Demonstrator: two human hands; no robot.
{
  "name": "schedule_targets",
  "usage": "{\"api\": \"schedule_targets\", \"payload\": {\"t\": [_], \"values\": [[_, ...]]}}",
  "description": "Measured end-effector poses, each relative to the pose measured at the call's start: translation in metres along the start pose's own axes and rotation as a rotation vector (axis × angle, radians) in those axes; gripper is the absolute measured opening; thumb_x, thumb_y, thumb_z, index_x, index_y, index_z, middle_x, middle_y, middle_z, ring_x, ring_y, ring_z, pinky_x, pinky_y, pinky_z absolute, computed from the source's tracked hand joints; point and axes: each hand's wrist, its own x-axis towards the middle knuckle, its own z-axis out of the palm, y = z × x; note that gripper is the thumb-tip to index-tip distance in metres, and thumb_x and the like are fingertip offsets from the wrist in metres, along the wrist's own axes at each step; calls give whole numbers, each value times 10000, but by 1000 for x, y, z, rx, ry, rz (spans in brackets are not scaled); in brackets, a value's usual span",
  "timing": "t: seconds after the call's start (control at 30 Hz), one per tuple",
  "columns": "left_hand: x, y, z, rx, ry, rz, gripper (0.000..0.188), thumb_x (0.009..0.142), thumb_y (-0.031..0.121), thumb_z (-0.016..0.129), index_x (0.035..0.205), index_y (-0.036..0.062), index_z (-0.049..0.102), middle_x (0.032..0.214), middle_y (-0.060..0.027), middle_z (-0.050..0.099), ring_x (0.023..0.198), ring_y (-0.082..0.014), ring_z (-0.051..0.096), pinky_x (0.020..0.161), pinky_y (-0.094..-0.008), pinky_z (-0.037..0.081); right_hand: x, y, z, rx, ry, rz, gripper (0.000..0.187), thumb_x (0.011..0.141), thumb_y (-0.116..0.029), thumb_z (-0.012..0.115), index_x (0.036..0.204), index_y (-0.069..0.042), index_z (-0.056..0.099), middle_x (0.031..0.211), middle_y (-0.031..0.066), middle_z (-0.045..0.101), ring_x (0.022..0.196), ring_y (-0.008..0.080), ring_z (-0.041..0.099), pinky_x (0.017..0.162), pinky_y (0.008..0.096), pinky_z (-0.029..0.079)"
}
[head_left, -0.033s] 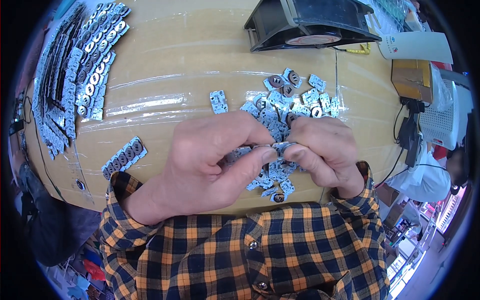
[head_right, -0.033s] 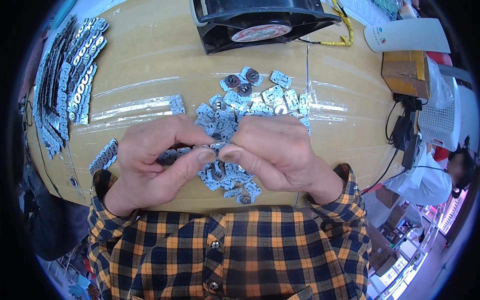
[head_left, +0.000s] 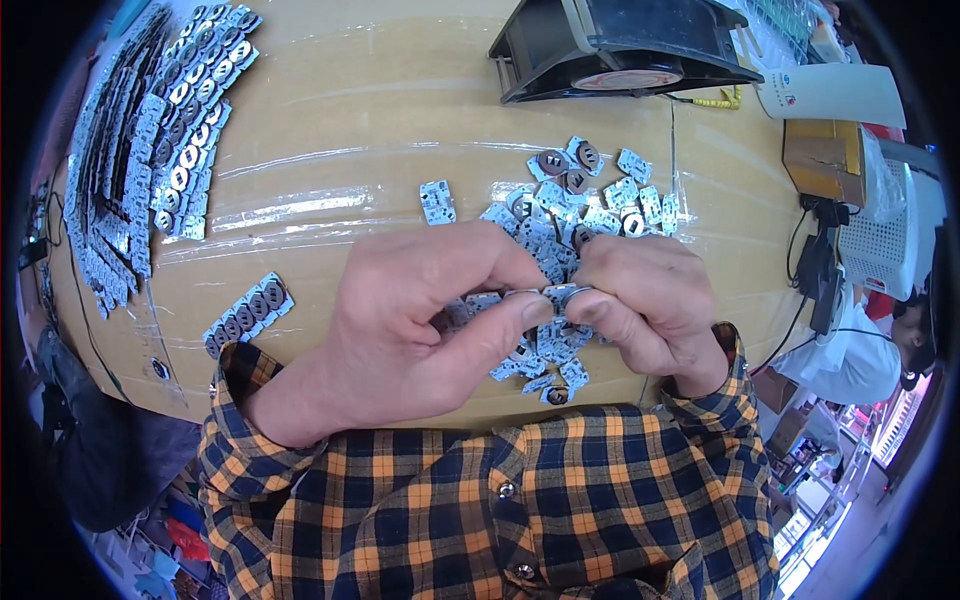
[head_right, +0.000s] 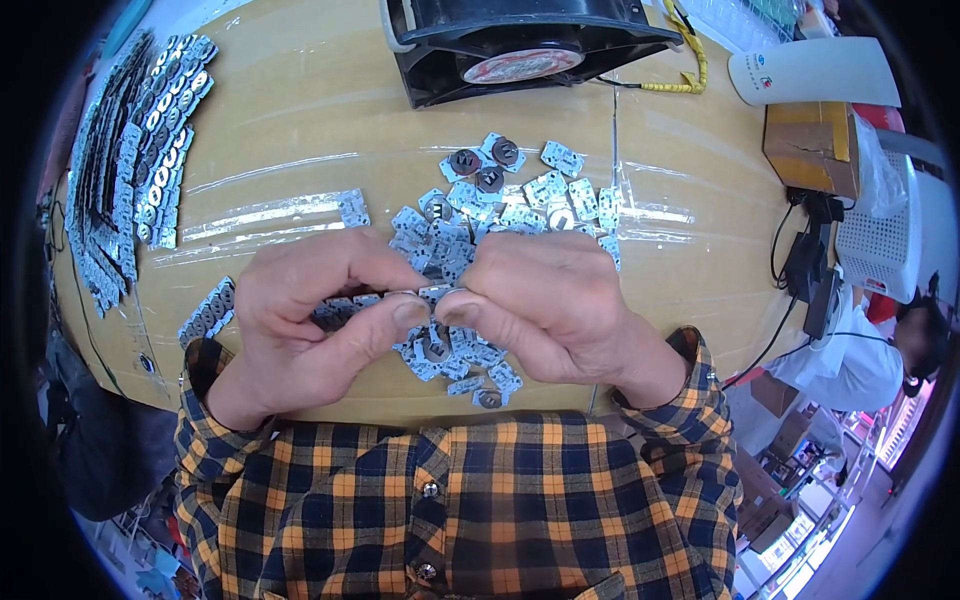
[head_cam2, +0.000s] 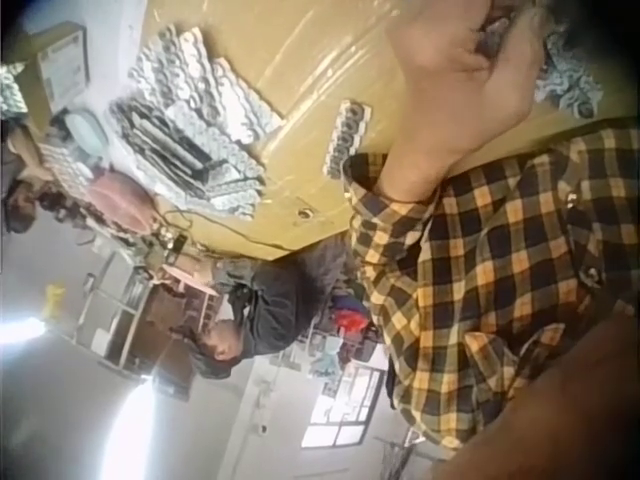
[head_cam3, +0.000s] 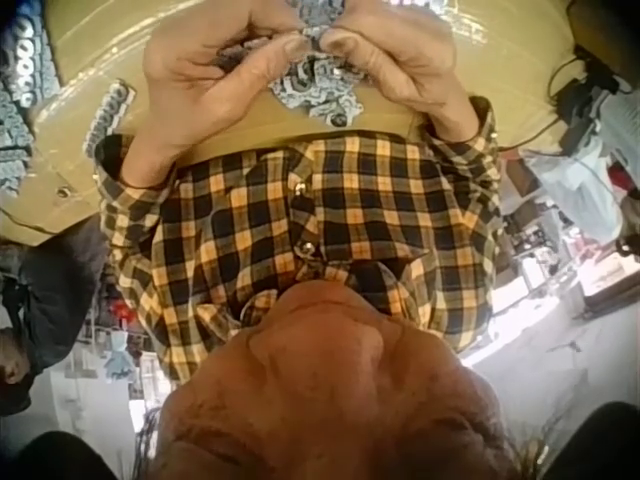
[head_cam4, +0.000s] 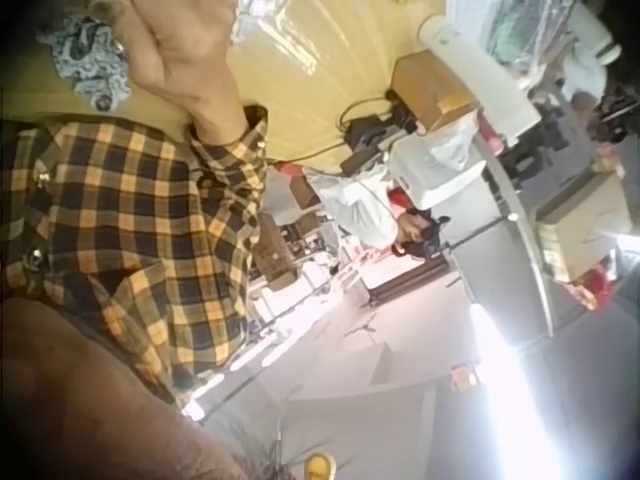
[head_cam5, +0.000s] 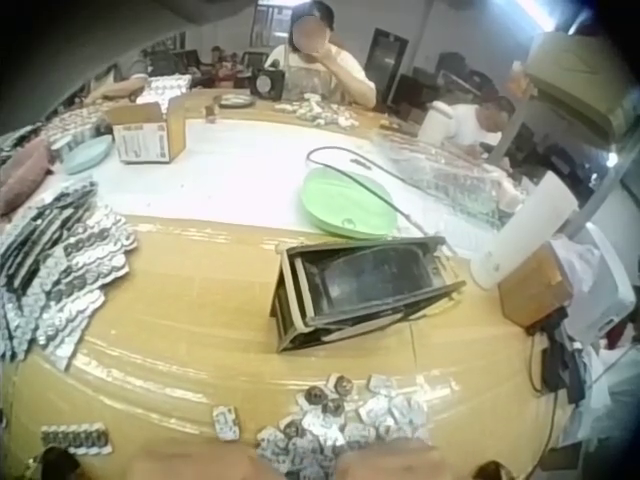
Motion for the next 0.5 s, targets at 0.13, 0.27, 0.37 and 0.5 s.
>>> {"api": "schedule_targets", "payload": {"t": [0.13,0.27,0.37,0.5], "values": [[0,0,-2,-138,-13,-128,79,815,18,697,878,-25,679,761,-82,654,647,-117,596,564,-230,433,-6,-4,1,14,-13,17,254,969,-161,554,779,4,587,573,28,531,413,90,449,387,238,333],[3,1,-3,-73,-55,-21,71,827,28,694,871,-25,680,775,-64,654,671,-101,600,582,-228,450,-6,-5,0,30,-25,28,253,967,-161,560,778,3,591,569,28,530,410,94,449,385,241,332],[2,-2,-1,-58,-61,5,108,838,35,689,915,-36,661,816,-67,652,690,-100,615,589,-220,460,-4,-3,2,39,-32,40,253,966,-162,564,777,3,594,566,27,530,408,96,450,383,243,331],[-3,-4,4,-310,-32,-146,167,852,42,683,974,-51,620,851,-92,648,697,-108,630,581,-207,463,-2,-1,5,50,-51,52,252,965,-163,569,777,2,598,562,27,530,406,99,450,380,246,330]]}}
